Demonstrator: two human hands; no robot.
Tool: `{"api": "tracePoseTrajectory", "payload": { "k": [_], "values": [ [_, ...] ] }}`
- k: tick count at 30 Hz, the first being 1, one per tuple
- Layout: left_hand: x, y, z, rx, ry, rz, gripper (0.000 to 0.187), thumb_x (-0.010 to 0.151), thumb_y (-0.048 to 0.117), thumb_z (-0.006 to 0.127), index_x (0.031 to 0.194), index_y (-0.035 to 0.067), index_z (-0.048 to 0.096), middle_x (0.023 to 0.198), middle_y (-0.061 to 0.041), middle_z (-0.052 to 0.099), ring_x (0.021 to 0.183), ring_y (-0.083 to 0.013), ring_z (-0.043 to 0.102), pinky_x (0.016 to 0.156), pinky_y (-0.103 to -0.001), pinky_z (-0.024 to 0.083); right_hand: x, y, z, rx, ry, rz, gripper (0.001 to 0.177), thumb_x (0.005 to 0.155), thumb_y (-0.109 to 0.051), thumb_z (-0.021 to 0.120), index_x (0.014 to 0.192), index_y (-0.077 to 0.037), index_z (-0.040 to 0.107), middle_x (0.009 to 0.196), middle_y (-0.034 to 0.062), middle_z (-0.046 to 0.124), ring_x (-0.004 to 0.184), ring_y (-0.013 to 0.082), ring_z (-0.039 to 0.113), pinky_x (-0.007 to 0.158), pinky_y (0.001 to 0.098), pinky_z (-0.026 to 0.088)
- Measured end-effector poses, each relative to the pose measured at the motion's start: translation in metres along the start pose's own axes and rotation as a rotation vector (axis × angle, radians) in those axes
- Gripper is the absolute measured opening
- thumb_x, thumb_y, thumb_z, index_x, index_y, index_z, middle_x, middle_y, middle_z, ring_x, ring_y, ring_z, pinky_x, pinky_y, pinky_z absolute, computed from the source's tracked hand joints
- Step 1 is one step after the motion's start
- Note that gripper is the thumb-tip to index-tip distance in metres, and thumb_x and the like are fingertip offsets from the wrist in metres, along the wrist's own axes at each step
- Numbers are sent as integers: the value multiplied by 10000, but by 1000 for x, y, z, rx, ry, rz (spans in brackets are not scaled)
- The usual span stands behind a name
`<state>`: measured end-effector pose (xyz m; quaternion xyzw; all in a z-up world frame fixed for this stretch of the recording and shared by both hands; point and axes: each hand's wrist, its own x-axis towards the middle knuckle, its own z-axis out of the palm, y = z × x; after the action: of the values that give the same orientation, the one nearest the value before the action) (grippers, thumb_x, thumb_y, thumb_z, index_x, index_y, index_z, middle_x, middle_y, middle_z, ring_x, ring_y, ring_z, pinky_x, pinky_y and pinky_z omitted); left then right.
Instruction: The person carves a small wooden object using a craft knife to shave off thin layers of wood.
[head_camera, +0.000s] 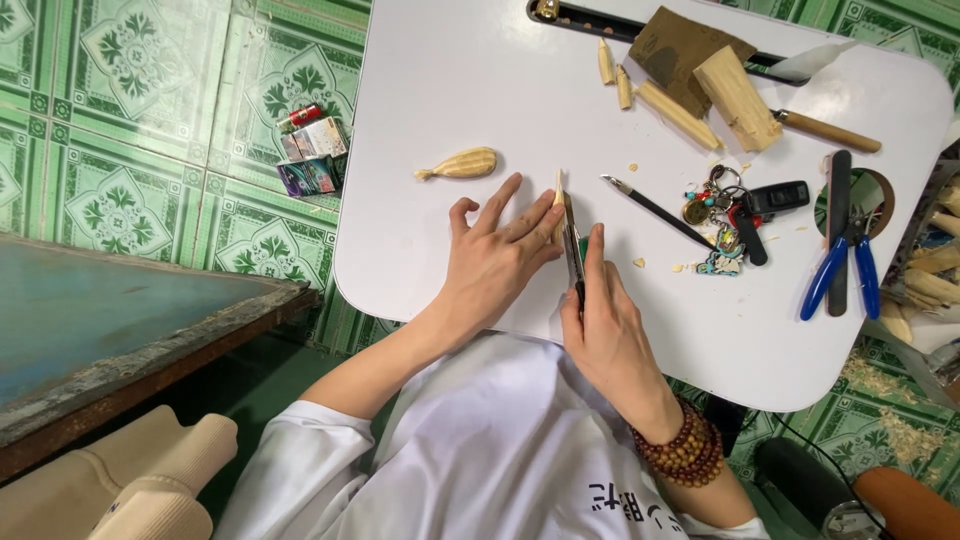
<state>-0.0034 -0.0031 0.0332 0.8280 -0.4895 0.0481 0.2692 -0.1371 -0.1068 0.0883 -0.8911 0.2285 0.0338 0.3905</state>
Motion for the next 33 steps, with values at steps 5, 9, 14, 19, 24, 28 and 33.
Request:
{"api": "tracePoseTrajectory", "payload": {
  "k": [5, 9, 14, 19, 24, 28, 33],
  "values": [
    [12, 2, 6, 21, 41, -27, 386, 962, 381, 746, 1272, 151, 730, 1275, -88, 743, 1337, -323, 574, 957, -536, 322, 10, -12, -21, -9, 22, -4, 611, 1040, -73, 375, 1601, 14, 150, 1048, 243, 561, 956, 537, 662, 623, 561, 600],
    [10, 3, 11, 2, 35, -36, 379, 973, 371, 729, 1274, 141, 729, 1316, -106, 719, 1362, -328, 556, 979, -524, 341, 15, -10, -27, -62, 49, 0, 571, 1062, -85, 365, 1590, 20, 174, 1055, 250, 557, 930, 563, 661, 591, 575, 591],
    [10, 0, 18, -33, 34, -34, 388, 977, 362, 735, 1292, 136, 716, 1323, -112, 712, 1360, -324, 562, 995, -517, 356, 10, -7, -21, -62, 51, 2, 557, 1066, -104, 374, 1580, 27, 204, 1059, 268, 572, 920, 579, 653, 577, 580, 587],
    [12, 0, 17, -40, 12, -47, 395, 992, 384, 711, 1307, 146, 703, 1326, -102, 710, 1357, -299, 571, 1001, -511, 359, 11, -3, -17, -70, 62, -14, 554, 1071, -135, 374, 1582, 8, 214, 1039, 259, 569, 847, 573, 661, 511, 567, 572],
    [11, 0, 20, -32, 1, -48, 402, 995, 388, 712, 1314, 143, 700, 1328, -108, 707, 1370, -293, 566, 1003, -524, 359, 10, -2, -13, -91, 78, -28, 559, 1064, -112, 387, 1582, 19, 220, 982, 215, 571, 789, 537, 685, 470, 517, 592],
    [12, 2, 16, -23, -6, -42, 382, 1005, 379, 697, 1301, 136, 709, 1318, -113, 712, 1367, -288, 569, 1002, -518, 363, 9, 0, -8, -102, 94, -40, 558, 1067, -108, 382, 1584, 23, 217, 960, 202, 564, 759, 527, 689, 451, 500, 588],
    [12, 2, 18, 5, -4, -25, 384, 1014, 373, 688, 1326, 148, 690, 1332, -109, 704, 1381, -289, 559, 1010, -526, 364, 10, 1, -8, -103, 117, -65, 544, 1062, -91, 388, 1569, 41, 242, 976, 213, 574, 694, 514, 692, 410, 483, 577]
  ]
}}
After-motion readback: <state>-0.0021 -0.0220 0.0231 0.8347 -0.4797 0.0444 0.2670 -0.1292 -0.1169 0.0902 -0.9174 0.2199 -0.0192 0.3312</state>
